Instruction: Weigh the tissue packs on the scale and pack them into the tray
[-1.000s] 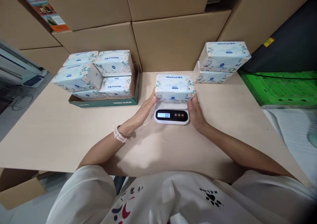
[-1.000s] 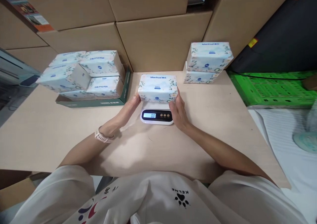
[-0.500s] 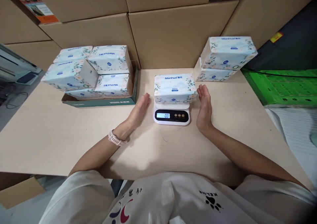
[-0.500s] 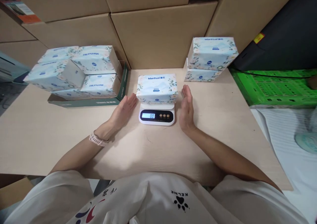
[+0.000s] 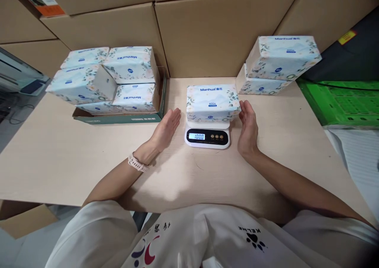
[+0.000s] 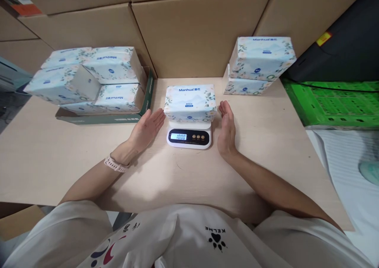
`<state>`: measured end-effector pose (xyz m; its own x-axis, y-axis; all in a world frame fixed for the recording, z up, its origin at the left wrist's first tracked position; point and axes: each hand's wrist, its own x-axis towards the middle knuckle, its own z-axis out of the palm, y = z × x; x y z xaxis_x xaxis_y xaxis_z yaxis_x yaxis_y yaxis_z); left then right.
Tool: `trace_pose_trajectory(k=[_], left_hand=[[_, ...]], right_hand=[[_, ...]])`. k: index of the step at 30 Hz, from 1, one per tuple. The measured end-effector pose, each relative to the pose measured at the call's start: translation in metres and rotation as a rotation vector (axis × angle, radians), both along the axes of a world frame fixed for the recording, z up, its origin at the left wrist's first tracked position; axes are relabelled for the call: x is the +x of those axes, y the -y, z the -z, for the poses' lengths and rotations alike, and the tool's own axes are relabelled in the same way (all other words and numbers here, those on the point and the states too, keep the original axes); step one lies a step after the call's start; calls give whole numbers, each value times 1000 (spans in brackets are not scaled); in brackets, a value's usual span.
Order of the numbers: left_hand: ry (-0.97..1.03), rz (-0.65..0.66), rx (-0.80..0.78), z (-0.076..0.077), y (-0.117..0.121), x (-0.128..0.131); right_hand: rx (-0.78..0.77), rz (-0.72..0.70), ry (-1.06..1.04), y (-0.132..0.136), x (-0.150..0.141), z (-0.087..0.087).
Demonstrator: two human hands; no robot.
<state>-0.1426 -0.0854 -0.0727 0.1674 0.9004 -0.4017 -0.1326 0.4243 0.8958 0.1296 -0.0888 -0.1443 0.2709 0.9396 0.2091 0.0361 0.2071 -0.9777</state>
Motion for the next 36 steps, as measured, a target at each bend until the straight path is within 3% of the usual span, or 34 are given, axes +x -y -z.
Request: trace_pose_trajectory(k=[14, 36], left_hand=[[17, 51, 60, 14, -3, -8], [25, 42, 52, 13, -3, -9]], right_hand=[[9, -4, 46, 0, 0, -1], [29, 6, 47, 0, 0, 0]])
